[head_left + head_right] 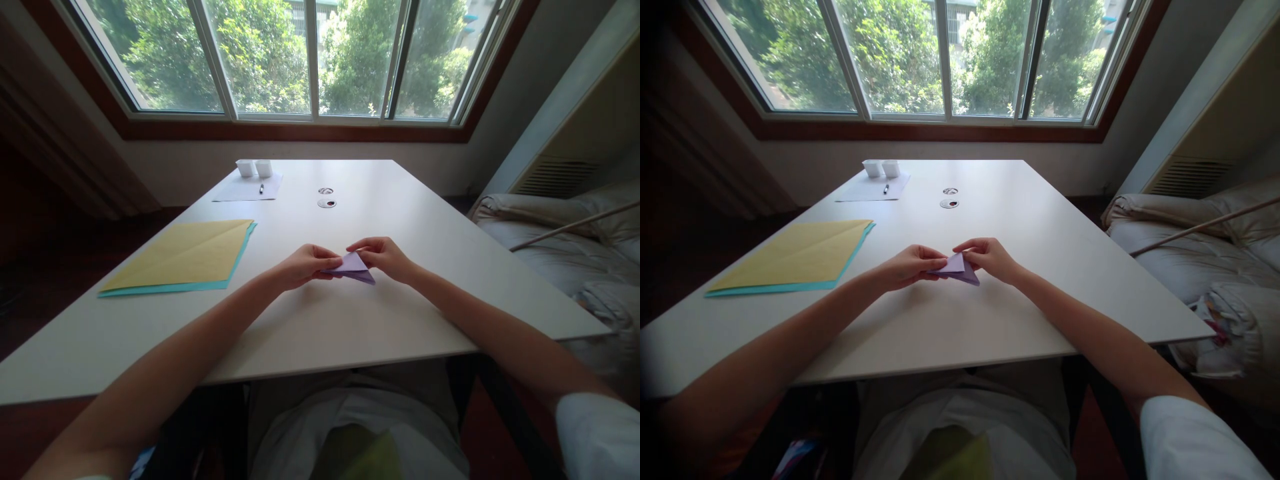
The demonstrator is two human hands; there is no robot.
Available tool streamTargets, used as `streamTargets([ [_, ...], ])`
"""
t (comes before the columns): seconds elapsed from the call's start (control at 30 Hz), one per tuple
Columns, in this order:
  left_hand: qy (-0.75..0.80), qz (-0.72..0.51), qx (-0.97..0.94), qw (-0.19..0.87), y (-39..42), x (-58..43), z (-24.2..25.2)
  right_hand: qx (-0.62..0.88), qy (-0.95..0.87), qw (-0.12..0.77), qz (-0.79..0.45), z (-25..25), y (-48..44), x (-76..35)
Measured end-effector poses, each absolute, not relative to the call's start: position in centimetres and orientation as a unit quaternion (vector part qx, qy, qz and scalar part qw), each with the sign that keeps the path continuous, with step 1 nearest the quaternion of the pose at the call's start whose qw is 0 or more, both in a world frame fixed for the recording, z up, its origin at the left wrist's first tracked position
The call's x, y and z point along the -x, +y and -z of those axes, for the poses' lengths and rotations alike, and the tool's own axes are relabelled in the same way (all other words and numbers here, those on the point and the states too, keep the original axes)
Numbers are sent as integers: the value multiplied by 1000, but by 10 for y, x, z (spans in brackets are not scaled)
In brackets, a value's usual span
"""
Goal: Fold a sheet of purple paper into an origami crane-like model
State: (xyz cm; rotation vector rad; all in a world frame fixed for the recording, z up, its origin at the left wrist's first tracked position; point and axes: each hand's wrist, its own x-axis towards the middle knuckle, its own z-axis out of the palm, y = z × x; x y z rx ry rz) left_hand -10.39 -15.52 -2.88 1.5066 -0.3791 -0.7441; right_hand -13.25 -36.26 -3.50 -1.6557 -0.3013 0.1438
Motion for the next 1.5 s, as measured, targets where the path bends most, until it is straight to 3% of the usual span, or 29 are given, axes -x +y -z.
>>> streamTargets([
  [0.2, -95, 180, -672, 712, -156, 99, 32, 739, -88, 659, -109, 34, -369, 130],
  [0.37, -81, 113, -683, 717, -156, 98, 35, 742, -122, 656, -59, 34, -370, 129],
  [0.77, -86, 92, -692, 711, -157, 100, 36, 806, -178, 564, 5, 34, -373, 129],
  [0.97, -110, 141, -704, 688, -156, 99, 34, 826, -172, 535, 51, 37, -373, 129],
  [1.17, -150, 84, -705, 688, -159, 102, 32, 847, -187, 493, 71, 37, -371, 132],
  [1.5, -151, 103, -703, 687, -158, 101, 32, 815, -180, 547, 60, 37, -370, 132],
])
